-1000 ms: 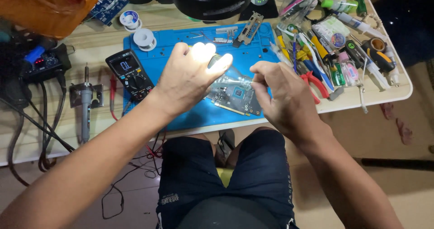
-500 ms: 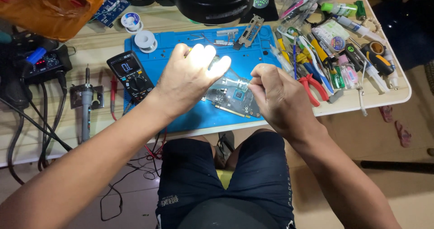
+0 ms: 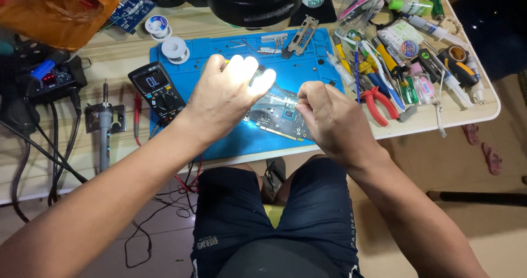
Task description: Testing a printed circuit board using a multimeter and cleaning it with a cotton swab.
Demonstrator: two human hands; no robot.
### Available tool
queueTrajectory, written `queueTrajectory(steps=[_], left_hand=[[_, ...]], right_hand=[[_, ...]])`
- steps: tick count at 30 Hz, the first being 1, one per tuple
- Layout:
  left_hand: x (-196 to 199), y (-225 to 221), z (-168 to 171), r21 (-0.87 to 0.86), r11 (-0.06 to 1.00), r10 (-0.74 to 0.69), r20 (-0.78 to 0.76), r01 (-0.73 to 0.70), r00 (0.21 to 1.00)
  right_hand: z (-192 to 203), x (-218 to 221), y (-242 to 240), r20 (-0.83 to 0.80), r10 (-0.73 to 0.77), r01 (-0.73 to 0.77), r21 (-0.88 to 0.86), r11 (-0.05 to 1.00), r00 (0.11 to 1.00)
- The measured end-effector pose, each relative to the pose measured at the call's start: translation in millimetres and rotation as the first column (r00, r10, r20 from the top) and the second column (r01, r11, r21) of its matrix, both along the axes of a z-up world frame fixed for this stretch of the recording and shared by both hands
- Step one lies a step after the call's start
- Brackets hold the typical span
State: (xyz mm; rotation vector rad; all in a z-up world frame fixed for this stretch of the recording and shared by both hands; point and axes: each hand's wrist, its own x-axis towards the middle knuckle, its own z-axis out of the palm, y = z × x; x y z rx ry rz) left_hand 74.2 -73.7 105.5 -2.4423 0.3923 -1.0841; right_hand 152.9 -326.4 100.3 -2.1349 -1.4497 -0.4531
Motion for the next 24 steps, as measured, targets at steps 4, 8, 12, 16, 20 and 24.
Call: queueTrajectory(steps=[4, 8, 12, 16, 20, 24], left_hand=[[-0.2, -0.4, 1.0, -0.004, 1.000, 0.000, -0.017, 0.000, 1.000], [-0.3, -0.2, 1.0, -0.010, 1.000, -0.005, -0.017, 0.005, 1.000], [-0.9, -0.6, 1.6, -0.008, 1.000, 0.001, -0.025, -0.001, 1.000], [0.3, -0.4, 0.3, -0.016, 1.000, -0.009, -0.027, 0.008, 1.000], [1.0, -1.2, 0.5, -0.021, 1.000, -0.007, -0.035, 0.007, 0.999], [2.0, -0.3, -0.1, -0.023, 1.000, -0.015, -0.027, 0.014, 1.000]], right_hand=[[-1.4, 0.3, 0.5, 0.001, -0.008, 0.008, -0.010, 1.000, 1.000], [-2.6, 0.9, 1.1, 0.007, -0.009, 0.009, -0.008, 1.000, 1.000], [-1.0, 0.3, 1.5, 0.010, 0.006, -0.005, -0.017, 1.000, 1.000], [-1.6, 1.0, 1.7, -0.005, -0.002, 0.002, -0.033, 0.999, 1.000], [-1.2, 1.4, 2.8, 0.006, 0.016, -0.015, -0.032, 0.999, 1.000], [-2.1, 1.8, 3.5, 0.011, 0.007, -0.007, -0.048, 0.999, 1.000]])
